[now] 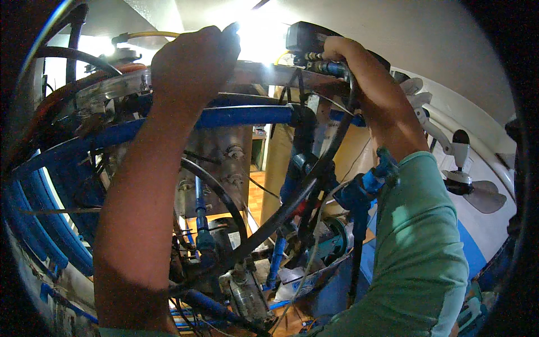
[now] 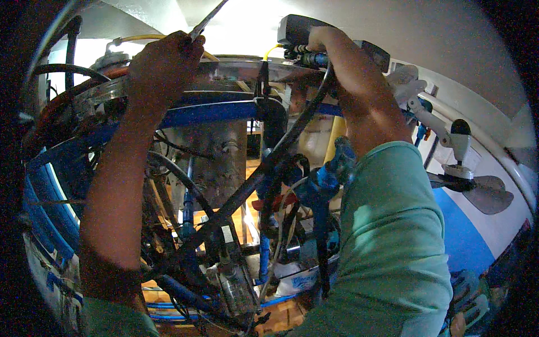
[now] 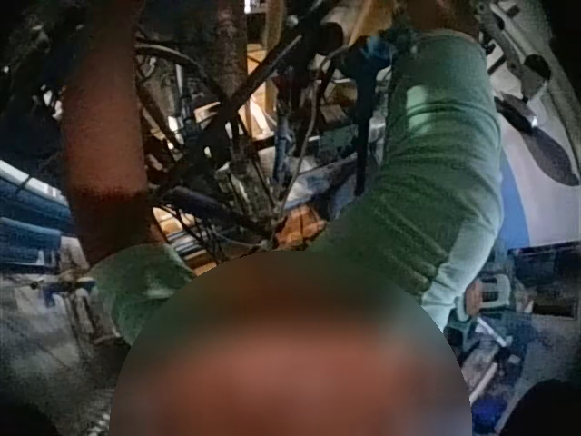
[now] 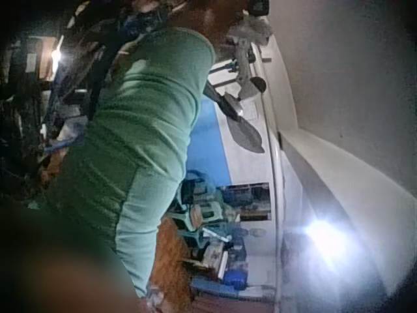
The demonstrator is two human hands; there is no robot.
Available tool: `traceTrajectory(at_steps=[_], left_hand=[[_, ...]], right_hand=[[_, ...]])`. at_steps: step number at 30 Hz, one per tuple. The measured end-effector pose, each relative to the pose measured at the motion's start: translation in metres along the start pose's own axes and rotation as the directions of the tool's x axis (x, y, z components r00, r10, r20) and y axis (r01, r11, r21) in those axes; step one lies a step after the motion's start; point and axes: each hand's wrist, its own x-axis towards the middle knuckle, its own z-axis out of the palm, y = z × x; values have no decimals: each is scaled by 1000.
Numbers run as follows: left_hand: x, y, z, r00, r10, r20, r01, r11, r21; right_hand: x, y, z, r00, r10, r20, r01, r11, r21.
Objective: The person works on a water filtration system, using a wrench to adjust valves on large beige filter tanks and connecting hoses to various parts of the equipment. They move around the room, handling tools and components while performing maintenance on the filtration setup.
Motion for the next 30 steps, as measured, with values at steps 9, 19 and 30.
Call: traceTrajectory(at_steps=[9, 19, 30], left_hand=[[16, 22, -9, 977, -26, 210, 23, 1000, 18], [0, -32, 12, 932, 359, 55, -352, 930, -106], [-103, 26, -191, 761, -353, 544, 649, 409, -641]], right_hand=[[-15, 69, -7, 972, 174, -160, -86, 890, 448], [-202, 27, -103, 932, 21, -362, 339, -405, 849], [-453, -34, -88, 951, 207, -231, 309, -567, 764]])
